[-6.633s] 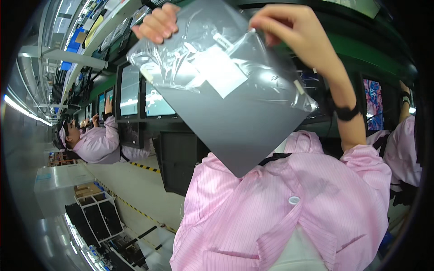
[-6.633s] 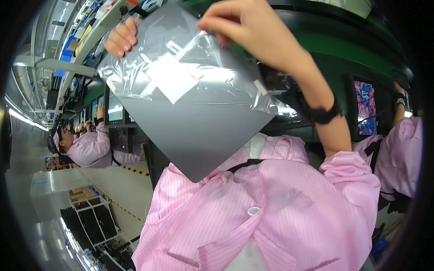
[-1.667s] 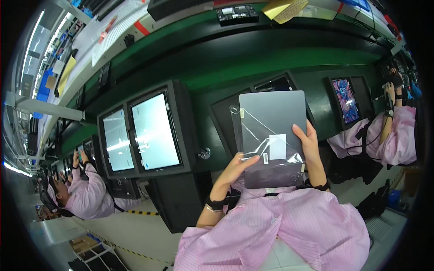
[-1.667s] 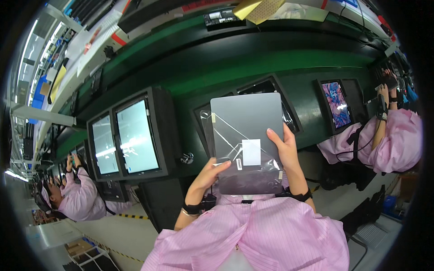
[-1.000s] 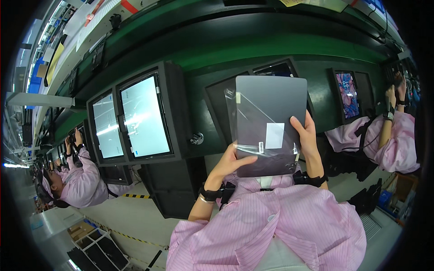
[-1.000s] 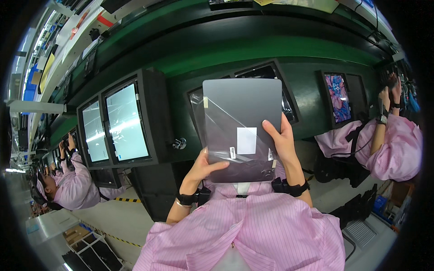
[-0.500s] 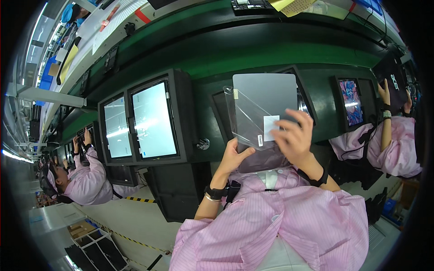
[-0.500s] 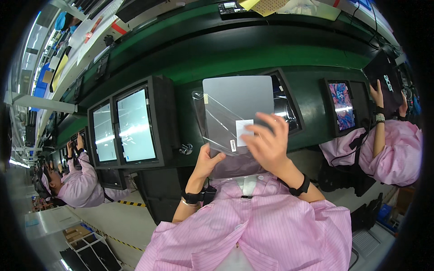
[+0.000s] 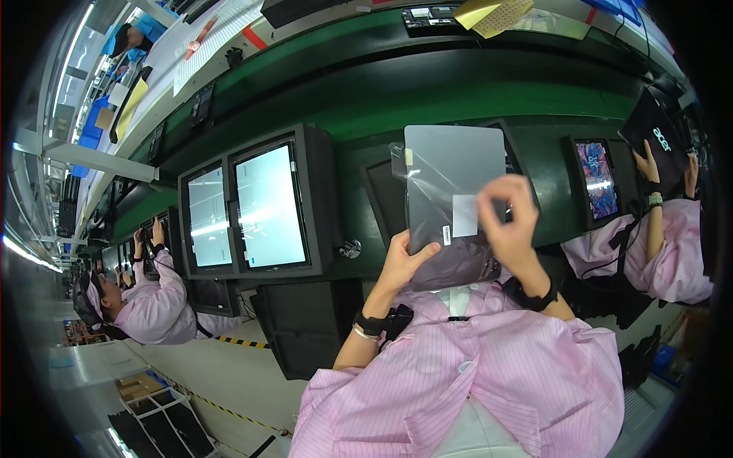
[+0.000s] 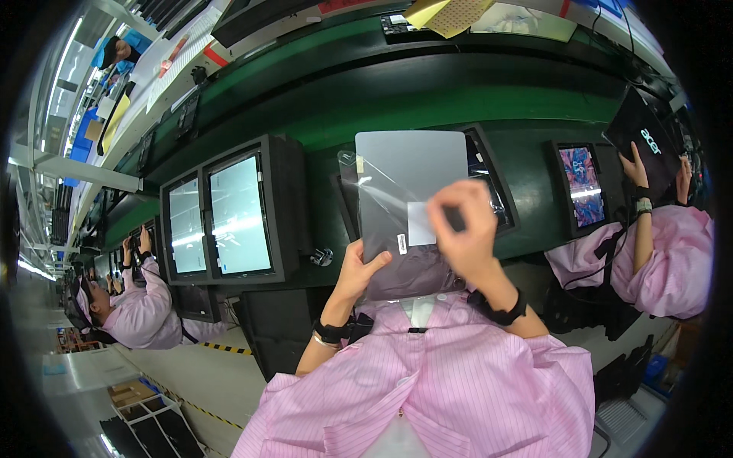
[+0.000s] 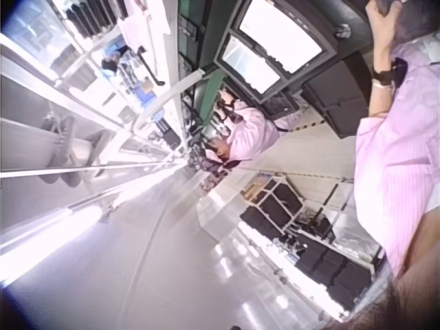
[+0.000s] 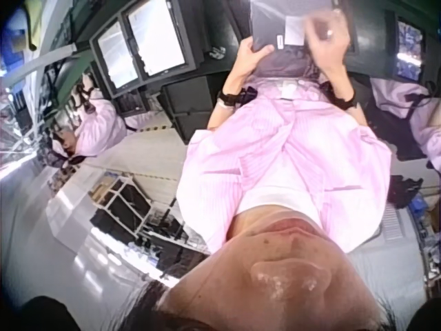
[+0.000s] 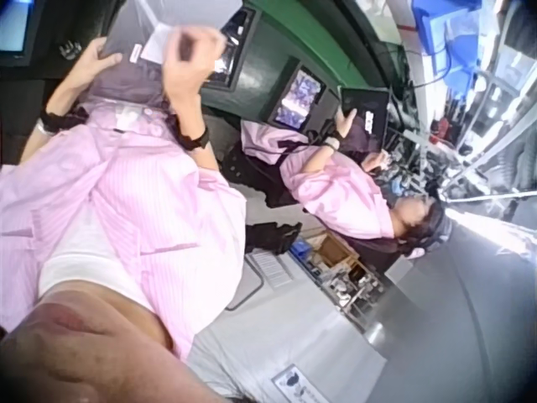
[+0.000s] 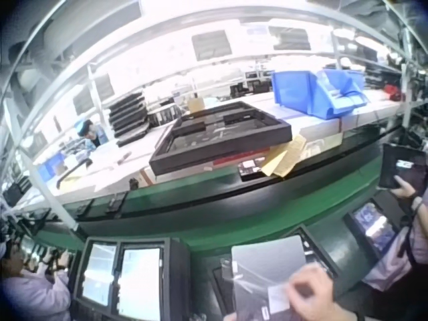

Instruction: Unpacking and checking tablets on an electronics assembly line.

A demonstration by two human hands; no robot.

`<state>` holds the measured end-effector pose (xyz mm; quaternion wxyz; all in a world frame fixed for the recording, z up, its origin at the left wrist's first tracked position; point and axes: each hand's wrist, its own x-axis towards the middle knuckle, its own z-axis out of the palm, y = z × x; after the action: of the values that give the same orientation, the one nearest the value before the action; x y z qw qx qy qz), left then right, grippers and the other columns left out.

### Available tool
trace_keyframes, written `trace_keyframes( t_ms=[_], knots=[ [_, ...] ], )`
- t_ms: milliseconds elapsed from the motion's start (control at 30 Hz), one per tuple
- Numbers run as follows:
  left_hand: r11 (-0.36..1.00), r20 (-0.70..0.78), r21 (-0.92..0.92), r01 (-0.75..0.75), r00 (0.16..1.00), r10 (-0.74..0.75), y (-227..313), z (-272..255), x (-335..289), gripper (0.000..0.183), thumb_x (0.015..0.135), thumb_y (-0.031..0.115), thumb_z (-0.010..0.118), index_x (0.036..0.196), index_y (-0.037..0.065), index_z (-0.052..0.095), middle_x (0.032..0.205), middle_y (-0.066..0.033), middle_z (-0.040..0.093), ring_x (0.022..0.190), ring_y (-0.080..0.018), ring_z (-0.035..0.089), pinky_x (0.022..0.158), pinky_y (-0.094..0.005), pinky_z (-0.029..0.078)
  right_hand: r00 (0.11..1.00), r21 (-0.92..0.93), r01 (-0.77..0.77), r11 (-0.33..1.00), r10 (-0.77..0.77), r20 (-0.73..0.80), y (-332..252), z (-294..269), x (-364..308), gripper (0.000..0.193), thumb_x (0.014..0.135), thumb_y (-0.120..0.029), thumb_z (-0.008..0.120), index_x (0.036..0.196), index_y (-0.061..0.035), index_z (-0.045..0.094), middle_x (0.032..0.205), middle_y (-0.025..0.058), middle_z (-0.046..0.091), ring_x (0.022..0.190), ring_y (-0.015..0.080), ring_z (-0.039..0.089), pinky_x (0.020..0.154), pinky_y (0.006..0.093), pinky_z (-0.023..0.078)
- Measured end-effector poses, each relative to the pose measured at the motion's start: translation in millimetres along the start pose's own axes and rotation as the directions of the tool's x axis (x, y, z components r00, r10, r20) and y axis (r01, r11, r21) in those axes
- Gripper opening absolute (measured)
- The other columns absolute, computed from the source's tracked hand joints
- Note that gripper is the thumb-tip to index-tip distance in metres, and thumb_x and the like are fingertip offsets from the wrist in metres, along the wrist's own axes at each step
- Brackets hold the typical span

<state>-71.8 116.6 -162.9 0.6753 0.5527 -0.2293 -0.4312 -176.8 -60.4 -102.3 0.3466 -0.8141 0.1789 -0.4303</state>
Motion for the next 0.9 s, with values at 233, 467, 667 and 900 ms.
trace_keyframes(
  t_ms=[233,467,667,900],
  knots=[
    [0.996,-0.013,-0.077,0.052,0.999,-0.053,5,-2,-3,0.031,0.086,0.017,0.067,0.107,-0.005,0.06,0.098,-0.0045,0.063,0.088,-0.0088,0.056,0.08,-0.0238,0.045,0.952,-0.132,-0.307,0.943,0.304,-0.041,63,-7,50,0.016,0.079,-0.015,0.069,0.086,-0.0035,0.059,0.084,0.0032,0.063,0.081,0.017,0.055,0.07,0.0279,0.041],
    [0.994,0.003,-0.051,0.098,0.995,-0.098,10,4,-2,0.031,0.086,0.016,0.066,0.107,-0.005,0.059,0.1,-0.0052,0.063,0.09,-0.0087,0.056,0.081,-0.0244,0.045,0.911,-0.035,0.287,0.957,-0.262,0.318,14,13,16,0.028,0.079,-0.013,0.063,0.106,-0.0071,0.058,0.103,0.0119,0.057,0.104,0.0302,0.05,0.091,0.0394,0.038],
    [0.983,0.074,0.044,0.18,0.98,-0.183,11,2,-13,0.031,0.086,0.014,0.065,0.11,-0.005,0.058,0.1,-0.0047,0.063,0.089,-0.0089,0.056,0.081,-0.0241,0.045,0.902,-0.155,0.164,0.974,-0.084,0.423,48,44,77,0.038,0.088,-0.031,0.055,0.119,-0.0092,0.055,0.115,0.0162,0.056,0.117,0.0316,0.044,0.103,0.044,0.026],
    [0.961,-0.209,-0.195,0.196,0.949,-0.235,-32,-37,-4,0.028,0.086,0.012,0.065,0.109,-0.002,0.058,0.102,-0.0065,0.064,0.09,-0.0115,0.059,0.08,-0.0253,0.046,0.824,0.024,-0.557,0.83,0.549,0.139,156,-5,0,0.034,0.088,-0.026,0.058,0.112,-0.0014,0.058,0.106,0.0163,0.062,0.093,0.0246,0.06,0.085,0.0322,0.045]
  ],
)
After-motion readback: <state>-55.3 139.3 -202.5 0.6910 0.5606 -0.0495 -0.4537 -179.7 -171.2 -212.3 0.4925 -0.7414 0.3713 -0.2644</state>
